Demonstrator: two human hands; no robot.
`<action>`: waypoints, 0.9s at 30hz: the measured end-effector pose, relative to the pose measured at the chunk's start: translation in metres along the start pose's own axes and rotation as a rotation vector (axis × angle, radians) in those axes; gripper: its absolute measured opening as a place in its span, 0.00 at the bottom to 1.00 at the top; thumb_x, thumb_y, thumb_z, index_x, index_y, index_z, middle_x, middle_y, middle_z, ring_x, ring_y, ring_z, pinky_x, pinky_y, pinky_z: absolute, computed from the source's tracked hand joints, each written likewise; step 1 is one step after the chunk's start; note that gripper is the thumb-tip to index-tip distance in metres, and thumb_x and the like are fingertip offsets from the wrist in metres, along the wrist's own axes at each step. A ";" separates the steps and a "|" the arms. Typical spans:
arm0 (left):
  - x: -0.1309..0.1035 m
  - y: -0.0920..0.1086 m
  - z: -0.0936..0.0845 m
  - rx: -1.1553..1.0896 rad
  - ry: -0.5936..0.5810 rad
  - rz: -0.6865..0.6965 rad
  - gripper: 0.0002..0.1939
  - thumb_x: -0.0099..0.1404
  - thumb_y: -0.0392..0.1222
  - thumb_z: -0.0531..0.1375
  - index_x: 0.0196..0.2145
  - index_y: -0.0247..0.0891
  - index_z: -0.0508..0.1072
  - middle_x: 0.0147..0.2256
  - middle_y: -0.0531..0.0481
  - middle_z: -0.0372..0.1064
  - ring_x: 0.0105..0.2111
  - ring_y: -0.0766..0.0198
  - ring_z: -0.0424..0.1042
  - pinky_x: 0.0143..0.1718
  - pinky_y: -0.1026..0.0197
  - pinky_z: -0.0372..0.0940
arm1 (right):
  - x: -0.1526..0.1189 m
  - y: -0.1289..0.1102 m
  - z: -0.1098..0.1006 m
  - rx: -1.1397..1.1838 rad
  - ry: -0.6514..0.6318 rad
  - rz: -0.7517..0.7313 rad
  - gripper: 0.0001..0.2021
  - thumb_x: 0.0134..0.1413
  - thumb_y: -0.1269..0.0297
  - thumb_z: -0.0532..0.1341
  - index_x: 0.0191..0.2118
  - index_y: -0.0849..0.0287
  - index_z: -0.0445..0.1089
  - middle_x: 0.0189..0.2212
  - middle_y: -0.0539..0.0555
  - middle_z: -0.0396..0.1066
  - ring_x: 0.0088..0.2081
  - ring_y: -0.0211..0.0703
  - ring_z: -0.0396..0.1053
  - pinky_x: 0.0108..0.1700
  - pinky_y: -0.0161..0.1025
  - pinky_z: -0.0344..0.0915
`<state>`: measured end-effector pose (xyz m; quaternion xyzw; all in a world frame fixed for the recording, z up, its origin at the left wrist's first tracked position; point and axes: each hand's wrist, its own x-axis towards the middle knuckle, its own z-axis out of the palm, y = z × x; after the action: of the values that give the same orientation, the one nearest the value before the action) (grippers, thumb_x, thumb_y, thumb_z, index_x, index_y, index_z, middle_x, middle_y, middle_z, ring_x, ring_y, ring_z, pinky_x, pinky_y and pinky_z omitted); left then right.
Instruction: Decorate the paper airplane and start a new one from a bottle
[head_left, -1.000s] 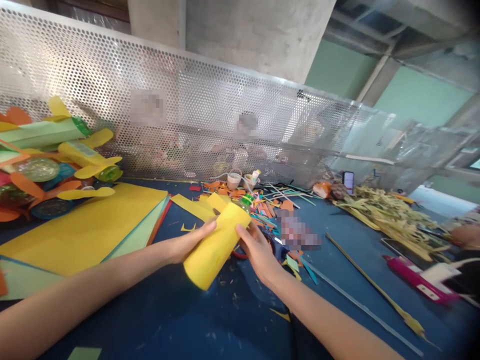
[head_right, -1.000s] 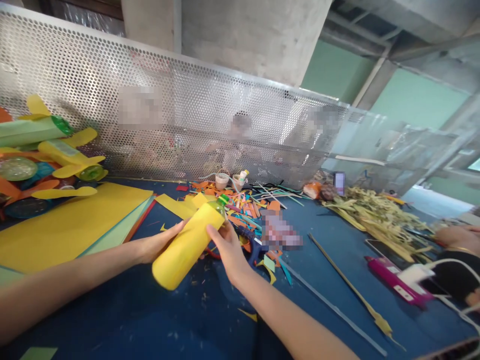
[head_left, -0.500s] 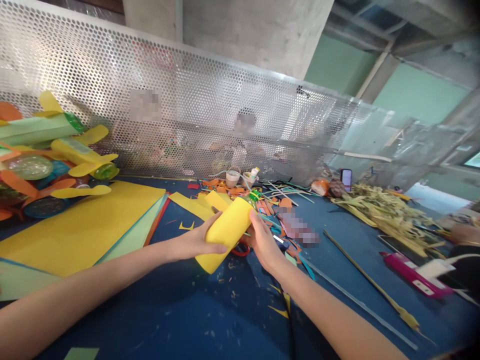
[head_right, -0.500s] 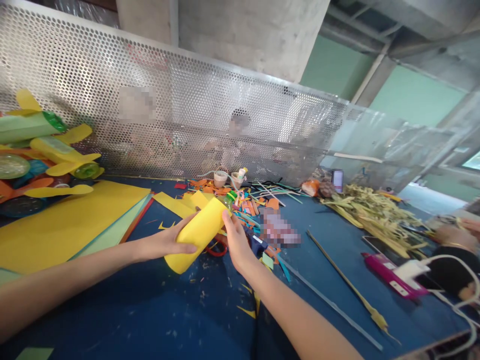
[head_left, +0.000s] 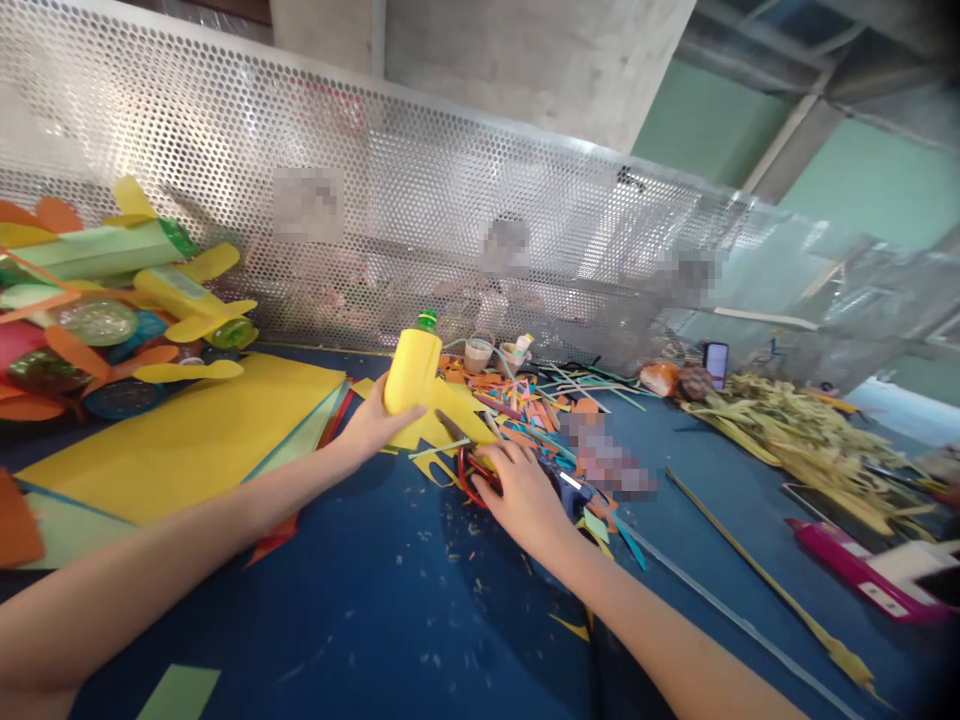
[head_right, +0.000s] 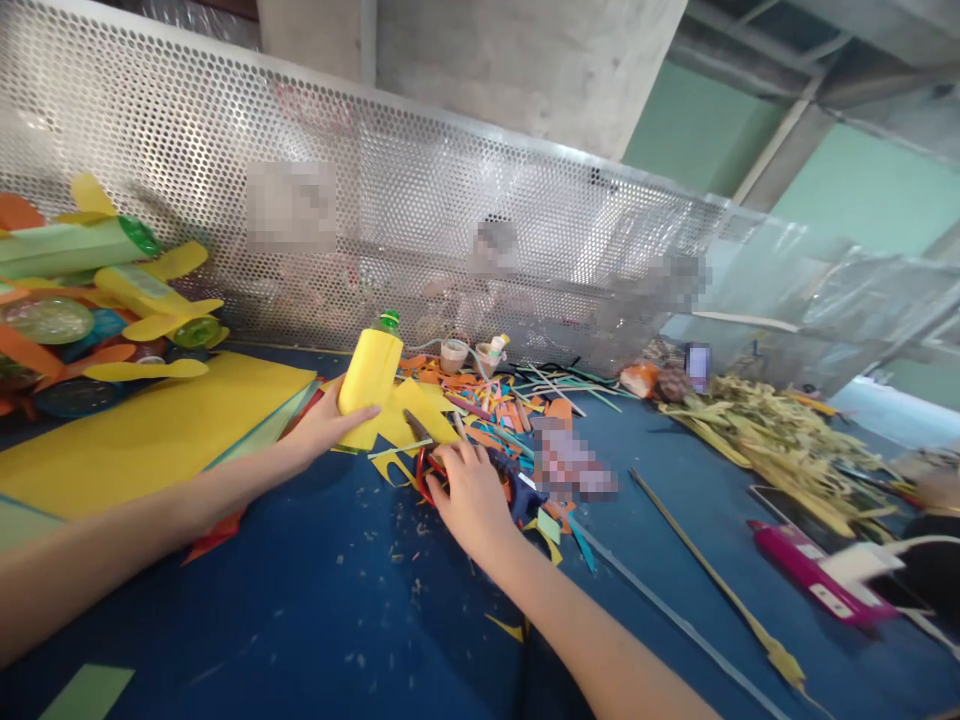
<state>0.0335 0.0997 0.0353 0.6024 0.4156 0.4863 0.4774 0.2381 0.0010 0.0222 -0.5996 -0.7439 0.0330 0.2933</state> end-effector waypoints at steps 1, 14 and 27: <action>0.007 -0.003 -0.006 0.071 0.015 -0.003 0.44 0.46 0.49 0.68 0.57 0.40 0.55 0.49 0.41 0.66 0.45 0.52 0.69 0.44 0.55 0.64 | -0.001 0.000 0.000 -0.116 -0.023 0.006 0.11 0.52 0.65 0.58 0.42 0.57 0.68 0.43 0.62 0.66 0.48 0.59 0.63 0.48 0.54 0.61; 0.061 -0.006 -0.074 1.090 0.109 0.092 0.43 0.52 0.60 0.59 0.60 0.40 0.51 0.51 0.38 0.63 0.48 0.46 0.66 0.46 0.52 0.61 | 0.005 0.012 -0.002 -0.039 -0.091 0.153 0.16 0.56 0.68 0.54 0.51 0.60 0.56 0.38 0.59 0.69 0.39 0.49 0.70 0.39 0.42 0.65; 0.060 0.001 -0.094 1.401 0.088 0.041 0.32 0.59 0.57 0.53 0.57 0.40 0.57 0.44 0.38 0.67 0.42 0.47 0.69 0.40 0.51 0.63 | 0.039 0.053 -0.005 -0.405 0.002 0.192 0.16 0.58 0.70 0.52 0.52 0.64 0.59 0.43 0.64 0.65 0.41 0.50 0.68 0.41 0.40 0.62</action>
<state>-0.0474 0.1735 0.0542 0.7557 0.6385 0.1367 -0.0499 0.2824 0.0494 0.0209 -0.7142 -0.6747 -0.0900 0.1630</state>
